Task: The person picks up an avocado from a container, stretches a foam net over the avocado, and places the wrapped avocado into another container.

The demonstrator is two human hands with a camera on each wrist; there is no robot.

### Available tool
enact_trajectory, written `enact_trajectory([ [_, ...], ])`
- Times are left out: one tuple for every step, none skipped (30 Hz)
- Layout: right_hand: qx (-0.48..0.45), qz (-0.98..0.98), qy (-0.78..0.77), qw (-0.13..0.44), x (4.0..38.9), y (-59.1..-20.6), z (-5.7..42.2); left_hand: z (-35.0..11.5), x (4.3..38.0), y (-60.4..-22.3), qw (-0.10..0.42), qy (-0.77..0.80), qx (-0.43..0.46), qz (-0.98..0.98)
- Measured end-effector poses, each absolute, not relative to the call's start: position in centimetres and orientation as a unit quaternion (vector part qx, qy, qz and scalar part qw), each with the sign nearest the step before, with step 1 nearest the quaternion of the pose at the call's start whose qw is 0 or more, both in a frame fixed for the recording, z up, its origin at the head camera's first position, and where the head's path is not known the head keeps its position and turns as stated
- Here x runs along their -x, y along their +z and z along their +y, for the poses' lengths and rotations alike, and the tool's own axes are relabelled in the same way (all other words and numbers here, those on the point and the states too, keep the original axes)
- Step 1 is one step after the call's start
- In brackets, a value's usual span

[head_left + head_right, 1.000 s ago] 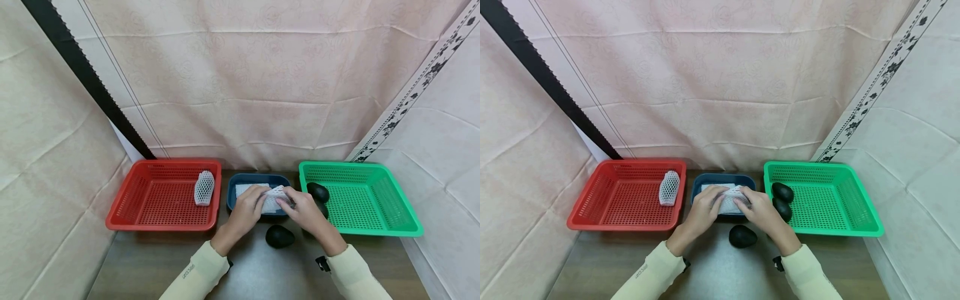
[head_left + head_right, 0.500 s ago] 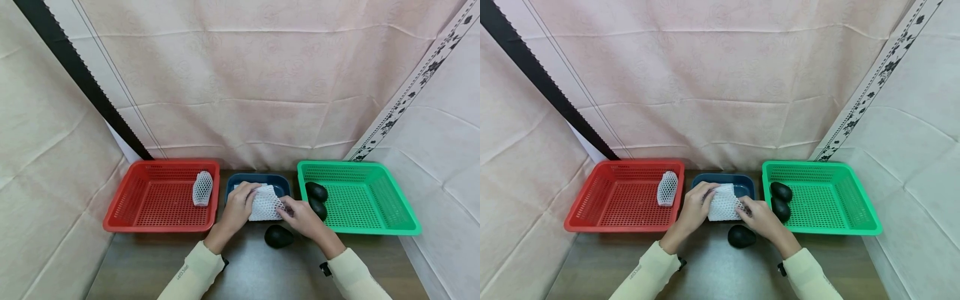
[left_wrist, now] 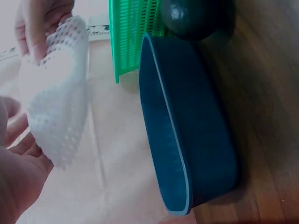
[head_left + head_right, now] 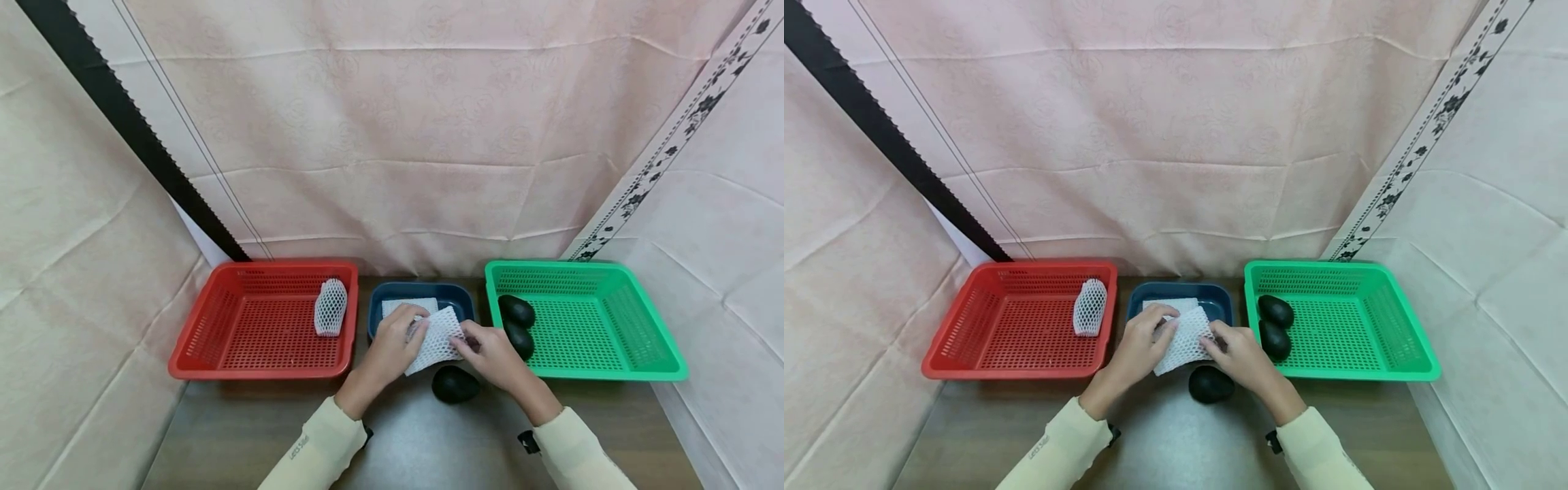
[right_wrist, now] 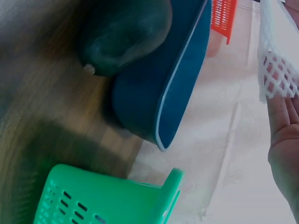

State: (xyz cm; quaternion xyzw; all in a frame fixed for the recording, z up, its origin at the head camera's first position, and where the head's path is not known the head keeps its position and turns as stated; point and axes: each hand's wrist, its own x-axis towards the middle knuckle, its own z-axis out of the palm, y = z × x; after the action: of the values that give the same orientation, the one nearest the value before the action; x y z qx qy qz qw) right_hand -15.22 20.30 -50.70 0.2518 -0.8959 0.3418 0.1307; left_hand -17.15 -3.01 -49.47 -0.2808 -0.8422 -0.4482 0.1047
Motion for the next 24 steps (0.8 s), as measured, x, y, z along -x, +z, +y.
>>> enact_trajectory([
  [-0.25,-0.895,0.343,0.137,15.2,-50.6,20.2,-3.0,17.0,-49.5,0.097,-0.439,0.287,-0.846],
  [-0.249,-0.894,0.344,0.146,15.1,-50.5,20.2,-3.0,16.8,-49.6,0.089,-0.431,0.293,-0.849],
  [-0.247,-0.892,0.347,0.155,15.1,-50.5,20.1,-2.9,16.7,-49.6,0.082,-0.422,0.297,-0.852],
  [-0.245,-0.889,0.35,0.164,15.0,-50.4,20.0,-2.9,16.6,-49.6,0.075,-0.415,0.301,-0.855],
  [-0.244,-0.886,0.354,0.172,15.0,-50.3,19.9,-2.9,16.4,-49.5,0.067,-0.411,0.305,-0.856],
  [-0.243,-0.883,0.36,0.18,14.9,-50.2,19.8,-2.9,16.3,-49.5,0.06,-0.408,0.309,-0.857],
  [-0.242,-0.879,0.366,0.185,14.9,-50.1,19.7,-2.9,16.2,-49.5,0.053,-0.406,0.311,-0.858],
  [-0.24,-0.876,0.376,0.184,14.9,-50.0,19.6,-3.0,16.1,-49.5,0.044,-0.408,0.312,-0.857],
  [-0.239,-0.873,0.386,0.181,14.9,-50.0,19.5,-3.0,16.0,-49.5,0.037,-0.41,0.314,-0.856],
  [-0.236,-0.87,0.396,0.175,14.8,-50.0,19.5,-3.0,15.9,-49.5,0.028,-0.414,0.314,-0.854],
  [-0.235,-0.868,0.404,0.168,14.8,-49.9,19.4,-2.9,15.9,-49.6,0.021,-0.42,0.314,-0.852],
  [-0.234,-0.866,0.412,0.161,14.8,-49.9,19.4,-2.8,15.9,-49.7,0.016,-0.426,0.313,-0.849],
  [-0.234,-0.865,0.415,0.155,14.8,-49.9,19.4,-2.8,15.9,-49.8,0.013,-0.433,0.31,-0.846],
  [-0.235,-0.866,0.415,0.15,14.8,-50.0,19.4,-2.7,15.9,-49.9,0.011,-0.441,0.309,-0.843],
  [-0.237,-0.867,0.413,0.146,14.7,-50.1,19.5,-2.6,15.9,-50.0,0.015,-0.448,0.307,-0.839],
  [-0.24,-0.869,0.409,0.142,14.7,-50.1,19.6,-2.5,15.9,-50.1,0.02,-0.455,0.303,-0.837],
  [-0.244,-0.871,0.403,0.14,14.6,-50.2,19.7,-2.4,16.0,-50.2,0.029,-0.462,0.302,-0.834],
  [-0.246,-0.874,0.396,0.138,14.5,-50.3,19.9,-2.3,16.1,-50.3,0.041,-0.466,0.3,-0.831],
  [-0.249,-0.877,0.388,0.137,14.5,-50.5,20.0,-2.3,16.1,-50.3,0.053,-0.472,0.296,-0.829],
  [-0.251,-0.879,0.382,0.134,14.5,-50.6,20.1,-2.4,16.2,-50.3,0.064,-0.478,0.292,-0.826],
  [-0.25,-0.881,0.379,0.13,14.5,-50.7,20.2,-2.5,16.3,-50.2,0.077,-0.482,0.286,-0.824],
  [-0.249,-0.883,0.376,0.128,14.5,-50.9,20.3,-2.6,16.4,-50.1,0.085,-0.487,0.281,-0.823],
  [-0.246,-0.885,0.374,0.125,14.4,-51.0,20.4,-2.7,16.5,-50.0,0.091,-0.492,0.276,-0.82],
  [-0.244,-0.887,0.372,0.122,14.4,-51.1,20.5,-2.8,16.6,-49.9,0.097,-0.497,0.272,-0.819],
])
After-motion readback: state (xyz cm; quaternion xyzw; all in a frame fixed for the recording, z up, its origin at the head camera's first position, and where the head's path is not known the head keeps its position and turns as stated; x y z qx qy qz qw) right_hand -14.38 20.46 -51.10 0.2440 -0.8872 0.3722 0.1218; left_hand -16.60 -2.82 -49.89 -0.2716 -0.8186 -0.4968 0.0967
